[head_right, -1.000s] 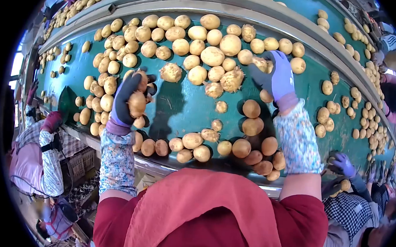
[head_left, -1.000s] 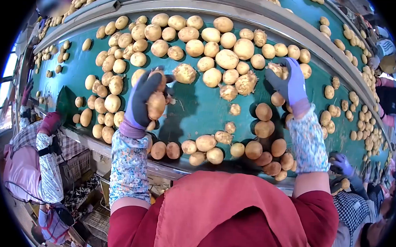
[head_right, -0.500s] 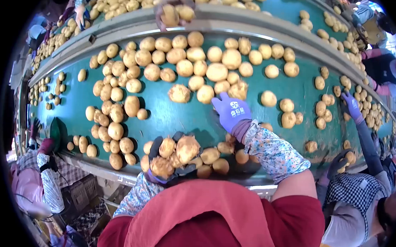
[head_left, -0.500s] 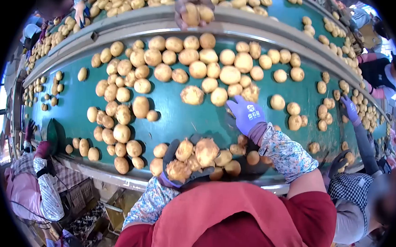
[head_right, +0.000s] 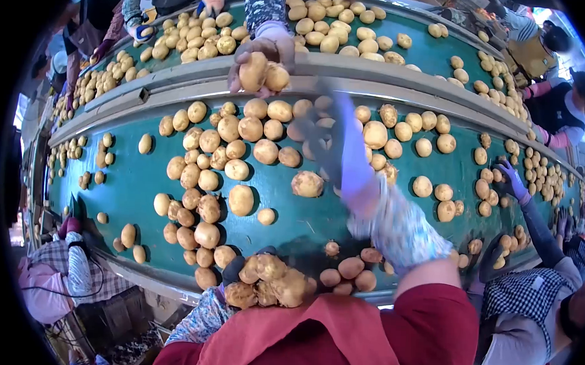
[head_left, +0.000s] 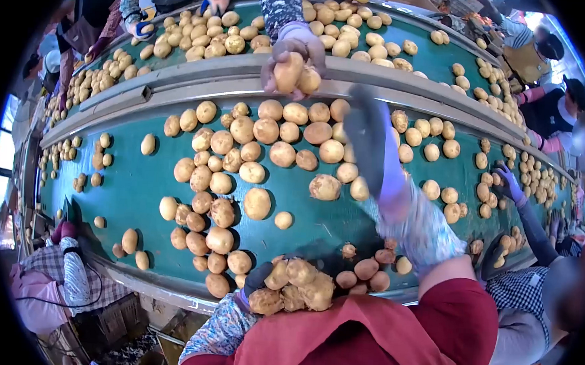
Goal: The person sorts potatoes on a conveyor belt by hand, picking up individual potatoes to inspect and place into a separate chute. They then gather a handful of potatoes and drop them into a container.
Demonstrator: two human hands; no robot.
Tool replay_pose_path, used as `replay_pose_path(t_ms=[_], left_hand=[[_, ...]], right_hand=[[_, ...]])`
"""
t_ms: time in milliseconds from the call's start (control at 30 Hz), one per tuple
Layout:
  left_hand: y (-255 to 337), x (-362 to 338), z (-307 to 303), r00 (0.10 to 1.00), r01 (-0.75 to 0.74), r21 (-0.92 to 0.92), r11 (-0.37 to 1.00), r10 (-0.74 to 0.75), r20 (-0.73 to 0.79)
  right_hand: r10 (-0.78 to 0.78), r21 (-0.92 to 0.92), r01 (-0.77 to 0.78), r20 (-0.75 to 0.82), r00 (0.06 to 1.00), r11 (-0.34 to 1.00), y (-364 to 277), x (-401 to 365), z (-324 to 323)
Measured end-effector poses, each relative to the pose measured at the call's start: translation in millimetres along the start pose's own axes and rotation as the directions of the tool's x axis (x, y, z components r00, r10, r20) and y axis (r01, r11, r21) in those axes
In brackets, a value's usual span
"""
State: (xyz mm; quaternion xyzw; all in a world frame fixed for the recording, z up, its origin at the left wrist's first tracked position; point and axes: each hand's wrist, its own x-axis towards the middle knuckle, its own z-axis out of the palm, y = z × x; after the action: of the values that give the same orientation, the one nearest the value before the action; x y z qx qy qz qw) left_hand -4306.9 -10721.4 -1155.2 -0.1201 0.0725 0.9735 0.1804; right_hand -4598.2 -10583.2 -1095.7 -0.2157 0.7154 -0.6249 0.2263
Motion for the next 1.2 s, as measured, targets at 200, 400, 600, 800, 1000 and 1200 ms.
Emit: replay_pose_path(t_ms=[200, 400, 600, 800, 1000, 1200], left_hand=[[44, -24, 19, 0.96, -0.013, 0.088, 0.996, 0.036, -0.276], [72, -54, -6, 0.937, -0.095, 0.235, 0.967, 0.167, -0.308], [102, -77, -23, 0.906, -0.133, 0.331, 0.934, 0.25, -0.341], [122, -96, -43, 0.848, -0.171, 0.422, 0.89, 0.35, -0.397], [136, -98, -47, 0.759, -0.19, 0.487, 0.853, 0.442, -0.478], [160, -95, -42, 0.722, -0.158, 0.549, 0.821, 0.475, -0.502]], right_hand=[[-0.388, 0.493, 0.523, -0.354, 0.851, 0.695, -72, 91, 106], [0.02, 0.832, 0.279, -0.329, 0.944, 0.479, -58, 110, 142], [-0.605, -0.3, 0.525, -0.402, 0.687, 0.796, 47, 81, 134], [-0.037, 0.466, 0.32, -0.52, 0.854, 0.825, 34, 38, -17], [0.21, -0.775, -0.463, -0.413, 0.886, 0.43, 85, 97, -181], [0.521, -0.844, -0.443, -0.244, 0.818, 0.302, 93, 130, -159]])
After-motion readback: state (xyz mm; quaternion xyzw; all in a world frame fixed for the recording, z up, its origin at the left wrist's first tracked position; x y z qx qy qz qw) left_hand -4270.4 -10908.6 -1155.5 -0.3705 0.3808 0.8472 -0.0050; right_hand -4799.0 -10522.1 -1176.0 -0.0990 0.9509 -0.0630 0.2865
